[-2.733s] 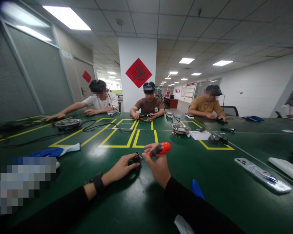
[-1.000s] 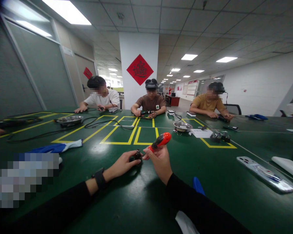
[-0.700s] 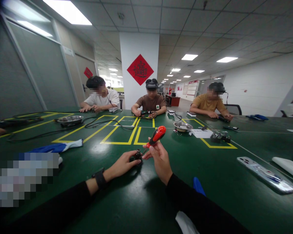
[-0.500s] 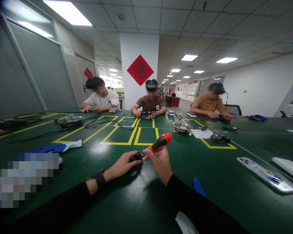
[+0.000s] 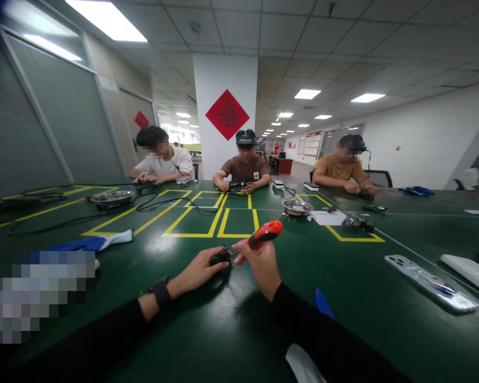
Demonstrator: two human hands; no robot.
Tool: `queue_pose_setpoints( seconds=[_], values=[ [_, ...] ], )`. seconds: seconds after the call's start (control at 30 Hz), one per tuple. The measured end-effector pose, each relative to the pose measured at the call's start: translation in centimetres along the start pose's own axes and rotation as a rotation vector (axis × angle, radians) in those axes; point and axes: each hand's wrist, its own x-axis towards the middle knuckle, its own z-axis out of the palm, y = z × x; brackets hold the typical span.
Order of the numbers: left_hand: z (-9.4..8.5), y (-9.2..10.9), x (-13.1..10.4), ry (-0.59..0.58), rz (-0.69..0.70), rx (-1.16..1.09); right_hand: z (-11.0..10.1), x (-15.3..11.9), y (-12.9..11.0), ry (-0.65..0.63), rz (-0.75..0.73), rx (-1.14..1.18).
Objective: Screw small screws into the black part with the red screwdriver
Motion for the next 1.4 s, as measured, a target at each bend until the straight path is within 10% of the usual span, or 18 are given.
queue_pose_setpoints(
  seconds=[1.4],
  values=[
    [0.3, -0.6, 0.0, 0.005, 0.038, 0.064, -0.2, -0.9, 0.2, -0.042, -0.153, -0.228]
  ],
)
